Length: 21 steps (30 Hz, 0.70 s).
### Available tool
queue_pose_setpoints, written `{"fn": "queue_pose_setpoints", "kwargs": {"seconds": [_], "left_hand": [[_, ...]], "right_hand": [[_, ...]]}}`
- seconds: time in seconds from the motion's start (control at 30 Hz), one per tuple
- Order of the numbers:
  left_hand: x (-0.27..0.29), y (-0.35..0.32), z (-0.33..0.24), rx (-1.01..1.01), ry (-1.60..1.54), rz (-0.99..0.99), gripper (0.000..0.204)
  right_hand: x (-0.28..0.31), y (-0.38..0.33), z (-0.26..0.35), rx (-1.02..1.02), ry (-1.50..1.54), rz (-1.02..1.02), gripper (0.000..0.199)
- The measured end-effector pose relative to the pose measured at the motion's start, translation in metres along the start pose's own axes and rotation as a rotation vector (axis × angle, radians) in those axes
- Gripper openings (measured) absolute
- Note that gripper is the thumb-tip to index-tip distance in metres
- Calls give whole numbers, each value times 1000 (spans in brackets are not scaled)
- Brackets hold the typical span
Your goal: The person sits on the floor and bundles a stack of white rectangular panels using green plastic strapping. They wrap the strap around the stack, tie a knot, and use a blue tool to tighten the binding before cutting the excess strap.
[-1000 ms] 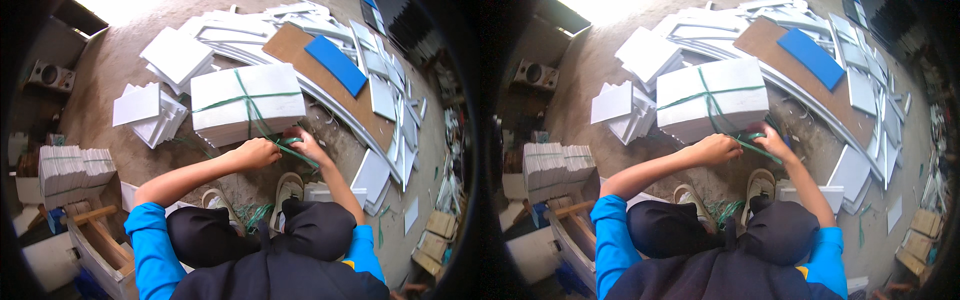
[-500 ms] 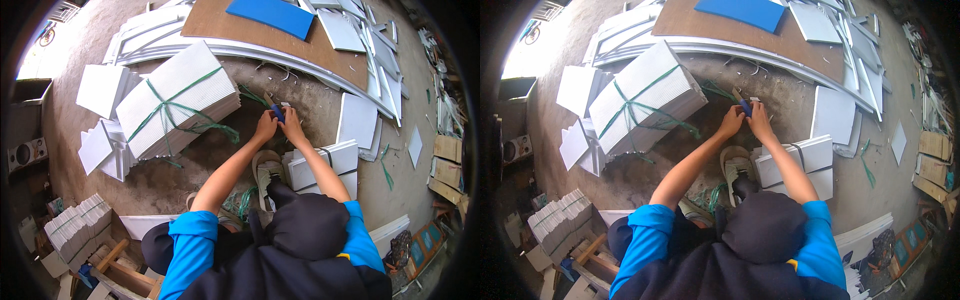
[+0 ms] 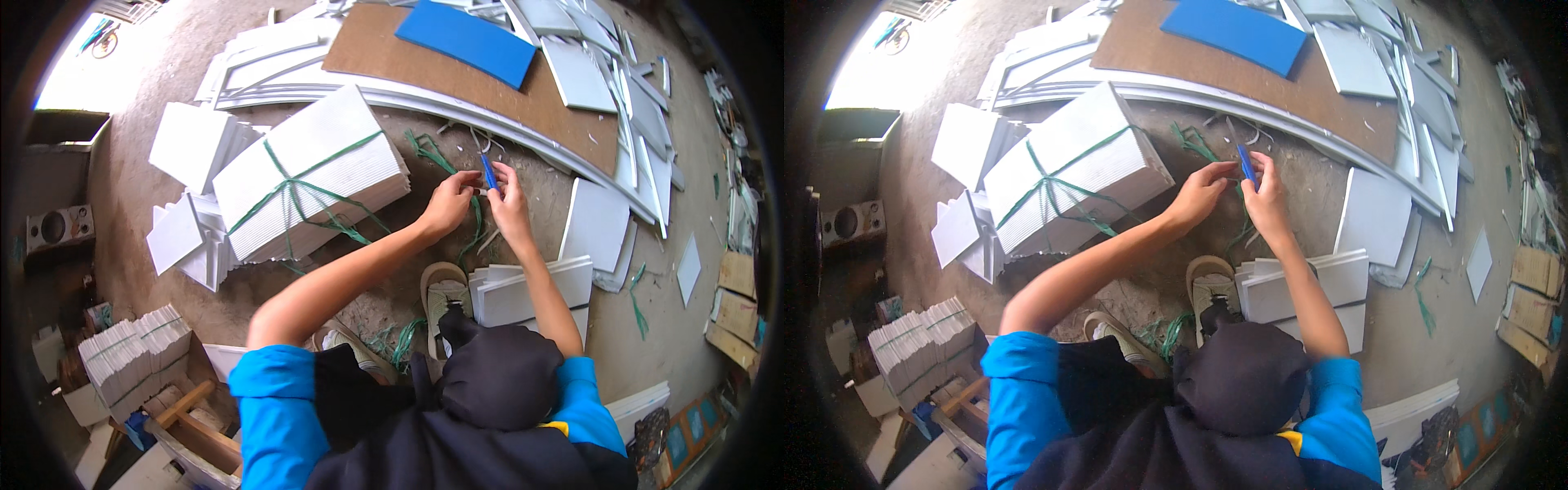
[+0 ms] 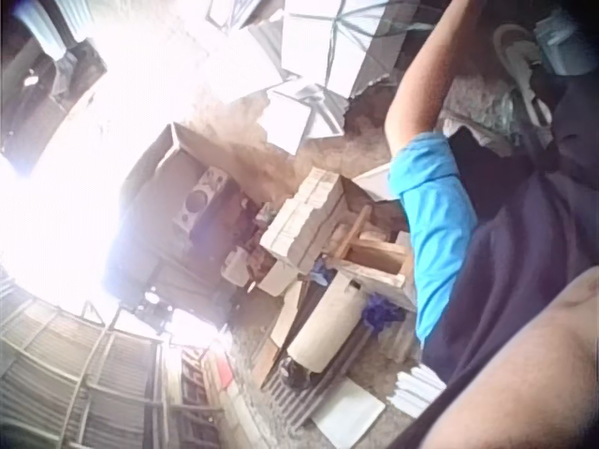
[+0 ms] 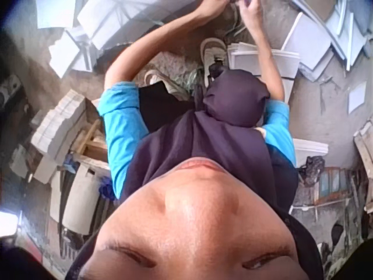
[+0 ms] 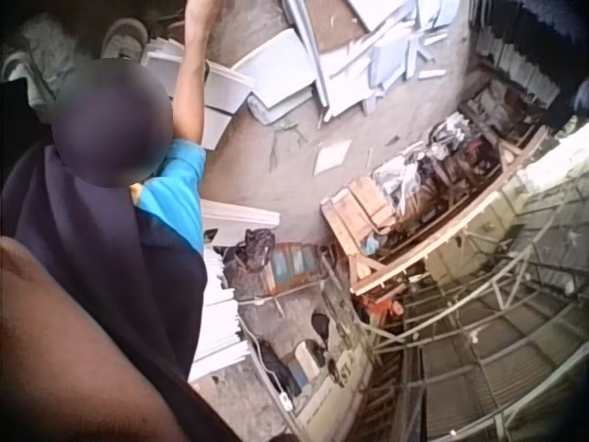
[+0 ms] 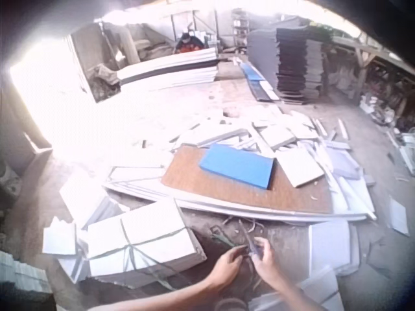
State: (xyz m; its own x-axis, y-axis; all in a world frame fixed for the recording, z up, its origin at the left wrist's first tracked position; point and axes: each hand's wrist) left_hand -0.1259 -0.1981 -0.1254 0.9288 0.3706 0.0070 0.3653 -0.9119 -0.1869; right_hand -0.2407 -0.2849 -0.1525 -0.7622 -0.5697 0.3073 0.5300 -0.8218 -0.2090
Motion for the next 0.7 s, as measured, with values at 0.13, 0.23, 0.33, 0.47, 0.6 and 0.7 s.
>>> {"fn": "queue_pose_setpoints", "kwargs": {"seconds": [0.13, 0.23, 0.33, 0.47, 0.6, 0.7], "left_hand": [[62, -45, -85, -225, 148, 0, 28], [120, -91, -127, -305, 618, -253, 25], [165, -130, -116, -200, 1142, -581, 43], [178, -142, -104, 123, 1227, -586, 67], [169, -115, -106, 275, 1226, -409, 68], [169, -105, -97, 241, 1266, -465, 63]], "right_hand": [[-3, -10, 82, -4, 161, 209, 35], [-15, -19, 127, -20, 191, 439, 29], [-53, -30, 151, -4, 217, 578, 26], [-97, -34, 169, 50, 97, 656, 26], [-115, -25, 171, 123, -61, 543, 27], [-125, -27, 173, 119, -85, 513, 27]]}}
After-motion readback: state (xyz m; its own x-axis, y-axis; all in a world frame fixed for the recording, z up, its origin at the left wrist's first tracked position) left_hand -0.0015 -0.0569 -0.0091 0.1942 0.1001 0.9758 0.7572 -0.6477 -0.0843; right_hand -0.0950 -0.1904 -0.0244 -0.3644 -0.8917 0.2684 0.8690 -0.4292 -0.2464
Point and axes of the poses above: each hand's wrist, its own y-axis towards the middle knuckle, its own x-axis out of the back of the hand, z = x × y, and after that the axes turned 10 degrees about -x, right-handed
